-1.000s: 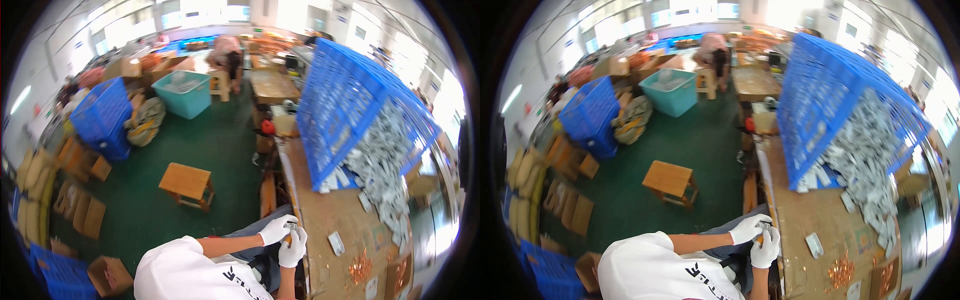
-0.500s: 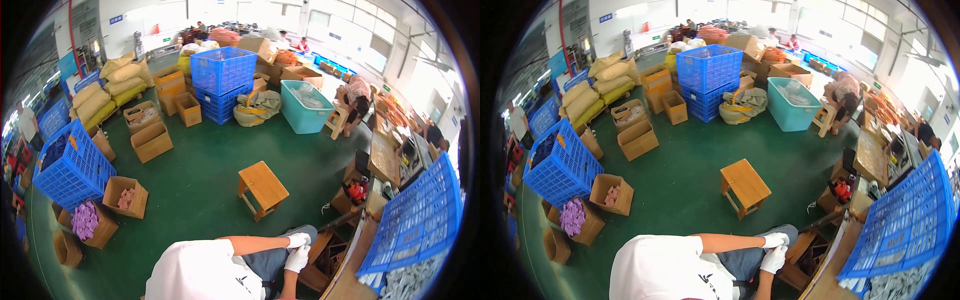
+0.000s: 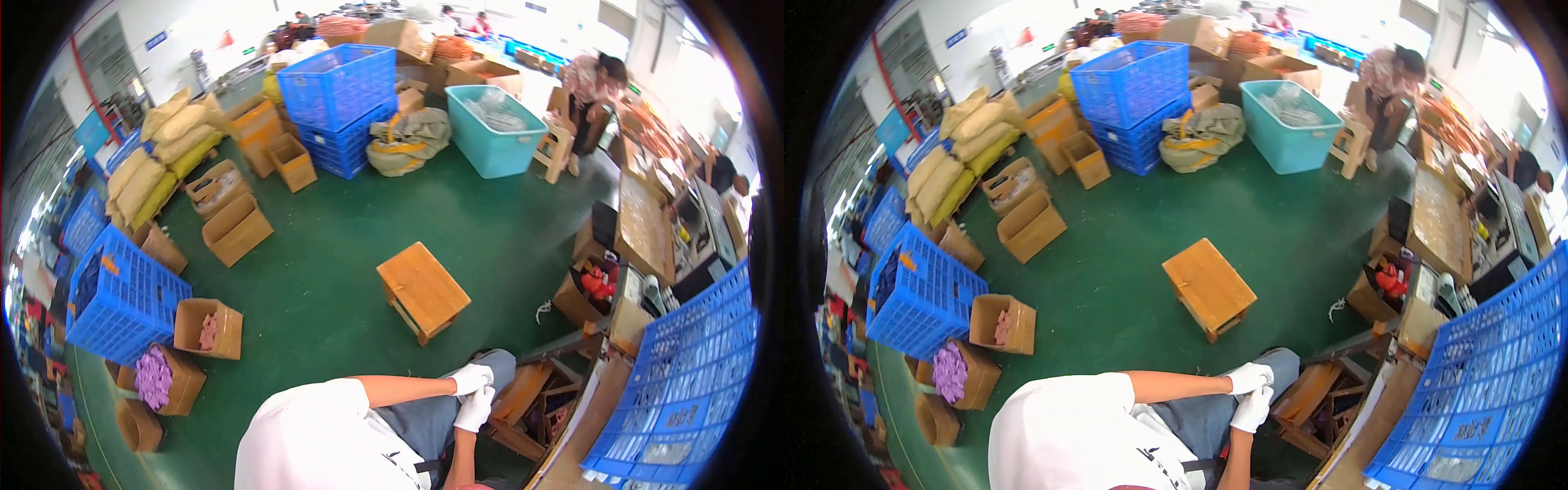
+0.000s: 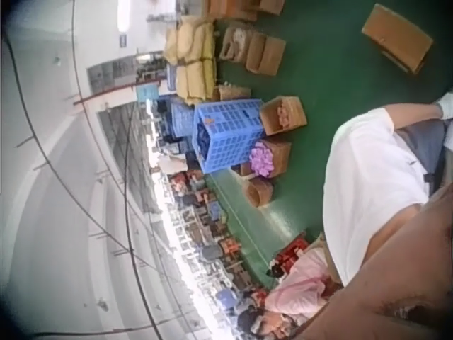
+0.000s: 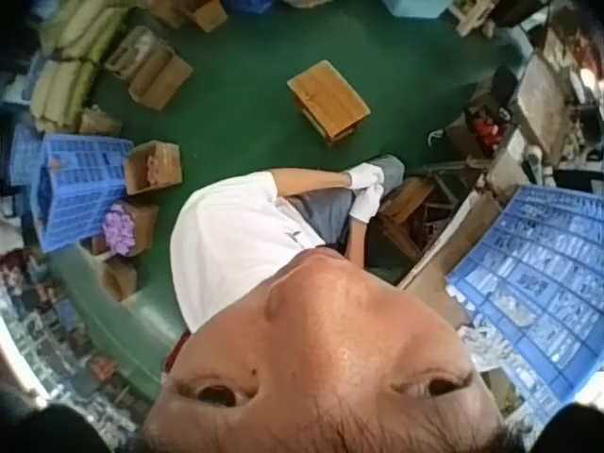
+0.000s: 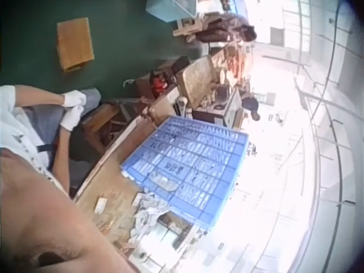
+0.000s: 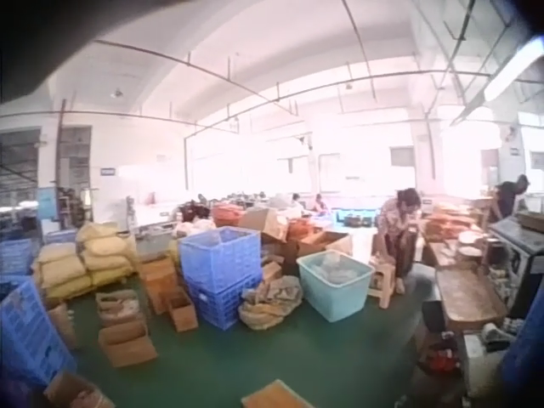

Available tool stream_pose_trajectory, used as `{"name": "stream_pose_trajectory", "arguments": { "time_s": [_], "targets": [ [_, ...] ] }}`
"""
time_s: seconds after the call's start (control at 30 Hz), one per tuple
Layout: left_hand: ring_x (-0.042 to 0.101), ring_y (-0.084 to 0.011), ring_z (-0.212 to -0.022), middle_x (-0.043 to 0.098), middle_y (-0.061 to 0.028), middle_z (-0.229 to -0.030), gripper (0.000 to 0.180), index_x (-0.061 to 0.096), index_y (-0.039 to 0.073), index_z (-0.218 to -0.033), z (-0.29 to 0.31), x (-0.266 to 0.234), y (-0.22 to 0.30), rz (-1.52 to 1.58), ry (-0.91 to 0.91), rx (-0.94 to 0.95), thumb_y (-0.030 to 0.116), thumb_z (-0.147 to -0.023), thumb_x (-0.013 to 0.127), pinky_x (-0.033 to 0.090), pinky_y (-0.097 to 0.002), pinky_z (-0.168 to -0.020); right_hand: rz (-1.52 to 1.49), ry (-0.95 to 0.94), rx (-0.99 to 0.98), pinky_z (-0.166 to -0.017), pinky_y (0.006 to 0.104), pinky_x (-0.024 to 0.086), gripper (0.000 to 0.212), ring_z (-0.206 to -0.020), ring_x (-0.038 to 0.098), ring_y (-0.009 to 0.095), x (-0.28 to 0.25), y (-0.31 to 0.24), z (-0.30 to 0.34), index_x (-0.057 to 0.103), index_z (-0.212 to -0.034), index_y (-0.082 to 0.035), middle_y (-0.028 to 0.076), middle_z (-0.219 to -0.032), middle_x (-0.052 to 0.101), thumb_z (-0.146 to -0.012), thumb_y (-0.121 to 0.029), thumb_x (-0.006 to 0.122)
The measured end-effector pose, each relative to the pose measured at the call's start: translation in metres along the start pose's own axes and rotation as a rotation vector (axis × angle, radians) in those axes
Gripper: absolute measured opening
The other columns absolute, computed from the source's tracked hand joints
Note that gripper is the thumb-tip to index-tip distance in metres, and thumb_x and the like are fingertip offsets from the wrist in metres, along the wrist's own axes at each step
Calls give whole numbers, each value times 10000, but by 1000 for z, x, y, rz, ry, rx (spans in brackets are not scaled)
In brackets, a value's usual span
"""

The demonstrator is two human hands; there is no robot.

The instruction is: The person assembles small metal contacts into plastic housing parts by hand at a factory workbench.

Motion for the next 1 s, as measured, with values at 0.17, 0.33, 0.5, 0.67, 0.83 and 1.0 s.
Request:
{"name": "stream_pose_trajectory", "arguments": {
  "time_s": [0.17, 0.33, 0.5, 0.67, 0.83, 1.0],
  "targets": [
    [682, -298, -839, 697, -137, -862, 157, 656, 40, -927, -1, 3, 4, -70, 59, -1, 121, -879, 530, 531, -394, -780, -125, -39, 160, -741, 493, 504, 249, -857, 643, 421, -5, 0, 2, 569, -1118, -23, 236, -923, 662, -998, -211, 457],
    [676, -324, -831, 686, -166, -867, 171, 637, 37, -922, -1, 16, 16, -38, 59, 40, 141, -897, 503, 522, -404, -788, -169, 1, 165, -761, 434, 509, 209, -888, 642, 347, -20, 13, 0, 623, -1066, -12, 184, -1022, 621, -947, -138, 506],
    [667, -351, -825, 677, -167, -868, 176, 605, 30, -936, 9, 27, 16, -11, 100, 107, 154, -910, 482, 518, -429, -784, -82, -37, 226, -760, 434, 510, 189, -885, 648, 353, -32, 10, 7, 607, -1029, -26, 186, -989, 633, -935, -167, 524],
    [661, -361, -884, 673, -189, -908, 217, 610, 20, -967, 7, 35, 18, 37, 85, 76, 177, -919, 470, 515, -427, -816, -38, -80, 297, -723, 483, 510, 223, -847, 663, 401, -40, 11, 5, 543, -997, -43, 226, -891, 671, -975, -243, 446],
    [643, -364, -869, 645, -160, -952, 201, 602, 31, -964, 4, 50, 28, -302, 16, 391, 164, -936, 454, 510, -432, -815, 2, -34, 337, -734, 477, 517, 185, -855, 663, 387, -53, 13, 11, 581, -1010, -32, 180, -952, 660, -934, -175, 492],
    [642, -313, -931, 671, -140, -956, 256, 639, 38, -978, 11, 65, 42, 44, -138, 5, 232, -941, 475, 499, -397, -851, 67, 8, 294, -735, 486, 523, 213, -868, 648, 387, -69, 16, 34, 618, -1064, -67, 177, -1040, 598, -915, -194, 534]
  ]
}}
Point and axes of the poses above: each hand's wrist, its own z-axis away from the middle knuckle, its own x-axis out of the palm, y = z × x, the point moved 5 cm from there along -z, towards the middle knuckle
